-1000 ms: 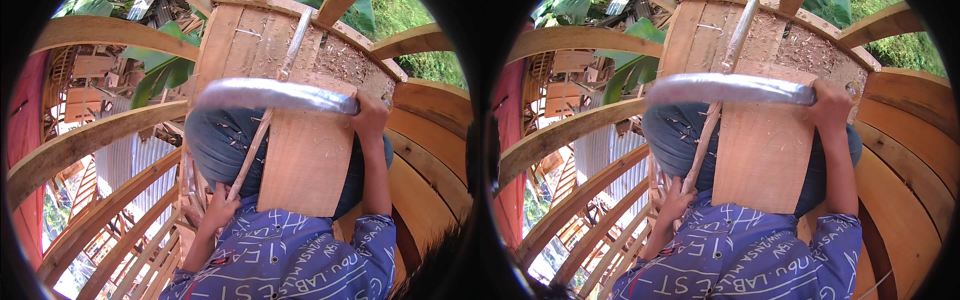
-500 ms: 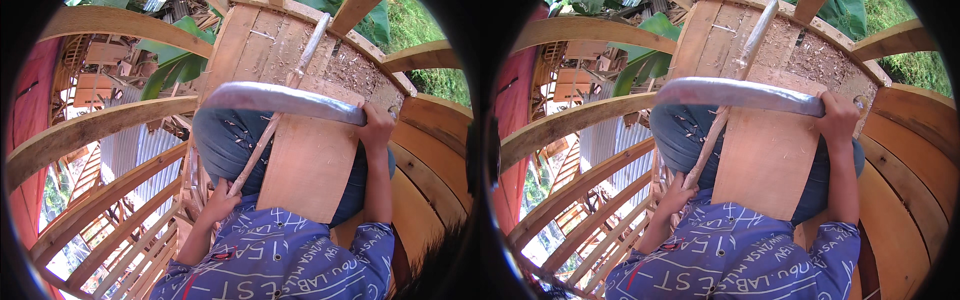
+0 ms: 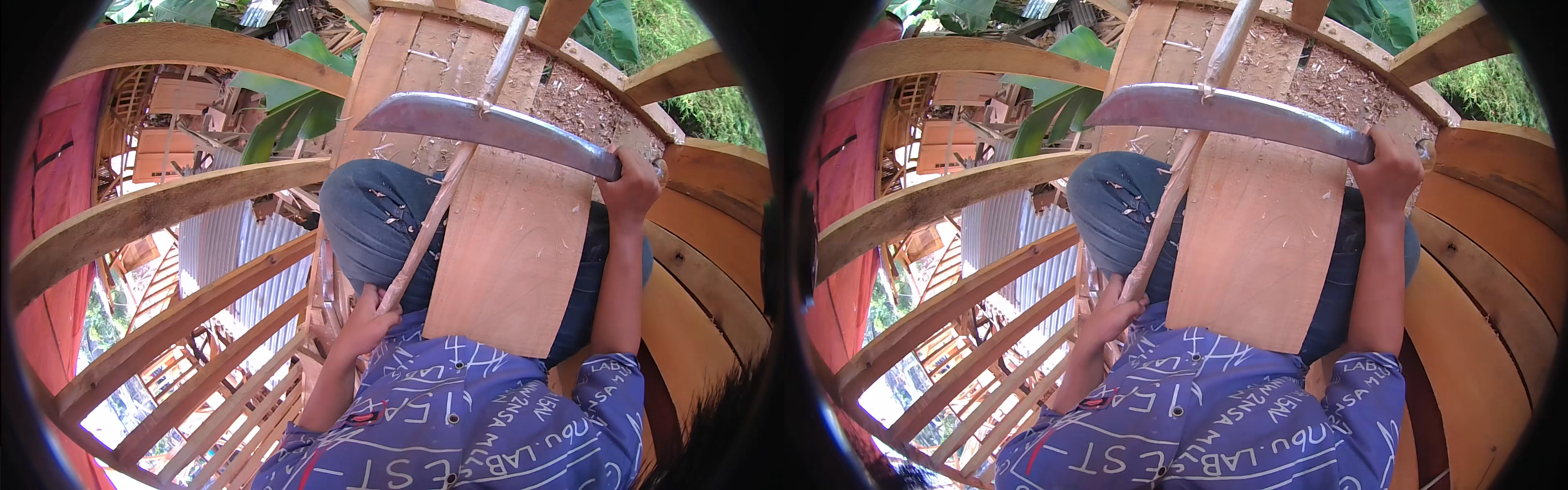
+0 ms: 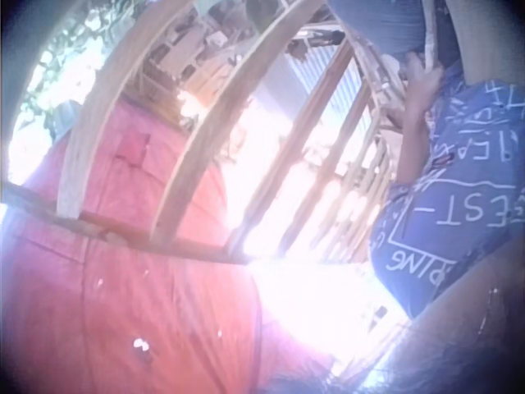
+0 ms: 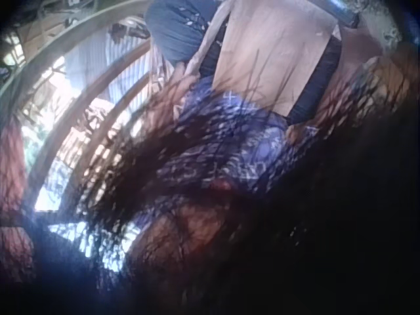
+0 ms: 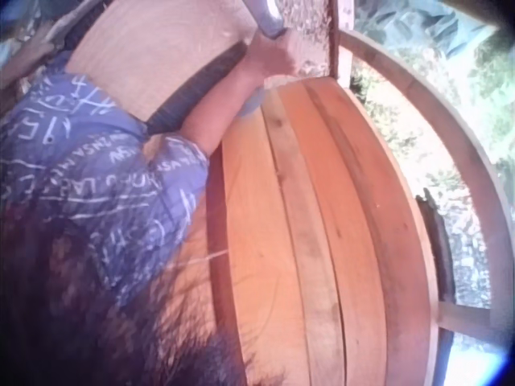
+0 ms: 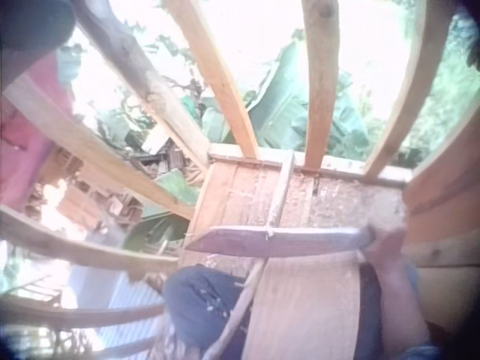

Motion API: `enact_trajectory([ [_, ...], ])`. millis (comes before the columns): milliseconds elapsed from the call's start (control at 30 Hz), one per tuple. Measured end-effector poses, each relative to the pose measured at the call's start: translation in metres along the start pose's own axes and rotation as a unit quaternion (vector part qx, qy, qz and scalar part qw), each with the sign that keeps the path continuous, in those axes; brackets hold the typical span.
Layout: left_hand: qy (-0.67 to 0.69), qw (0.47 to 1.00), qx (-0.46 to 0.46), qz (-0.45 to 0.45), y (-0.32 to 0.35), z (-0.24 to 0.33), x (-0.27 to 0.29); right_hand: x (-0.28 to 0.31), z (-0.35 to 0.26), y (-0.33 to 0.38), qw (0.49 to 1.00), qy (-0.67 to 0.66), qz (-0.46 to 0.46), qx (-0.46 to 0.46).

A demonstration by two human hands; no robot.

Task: The person sits cross-legged on a wooden platform and uses a large curved blade to shave and shape a thin piece of wood held between their legs. They repeatedly strike the wood with the blade to remove thin layers, creating wood shavings.

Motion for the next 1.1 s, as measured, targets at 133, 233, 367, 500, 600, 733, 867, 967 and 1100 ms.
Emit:
enact_trajectory([
  [133, 0.064, 0.996, 0.044, -0.034, 0.0, -0.014, 0.001, 0.003, -0.022, 0.007, 0.998, -0.035, -0.015, 0.05],
  [233, 0.072, 0.996, 0.037, -0.034, 0.0, -0.015, 0.002, 0.003, -0.019, 0.006, 0.999, -0.021, 0.003, 0.049],
  [367, 0.052, 0.998, 0.022, -0.02, 0.001, -0.011, -0.001, 0.003, 0.045, 0.007, 0.99, 0.056, 0.016, -0.127],
  [500, 0.06, 0.997, 0.021, -0.041, 0.001, -0.006, -0.002, 0.005, 0.06, 0.015, 0.979, -0.02, 0.023, -0.204],
  [600, 0.074, 0.996, 0.021, -0.034, 0.001, -0.009, -0.001, 0.009, 0.031, 0.013, 0.987, -0.069, 0.003, -0.145],
  [733, 0.057, 0.998, 0.027, -0.015, 0.002, -0.007, 0.0, 0.018, -0.005, 0.001, 0.995, -0.073, 0.013, -0.069],
  [867, 0.041, 0.999, 0.018, -0.007, 0.005, -0.008, 0.003, 0.006, 0.007, 0.008, 0.995, -0.045, -0.036, -0.083],
  [967, 0.043, 0.999, 0.004, -0.002, -0.001, -0.019, 0.003, -0.006, 0.012, 0.013, 0.989, -0.081, -0.066, -0.11],
  [1100, 0.067, 0.998, -0.02, 0.004, -0.001, -0.01, -0.004, -0.036, 0.015, 0.015, 0.975, -0.148, -0.093, -0.136],
])
Point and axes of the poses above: each hand's wrist, its own y-axis away from the middle knuckle, its own x-axis out of the back of the hand, z = x × y, the point moved 9 cm from there along -y, towards the middle knuckle, and after that the axes turned 11 degrees about z, right-handed, at the moved point
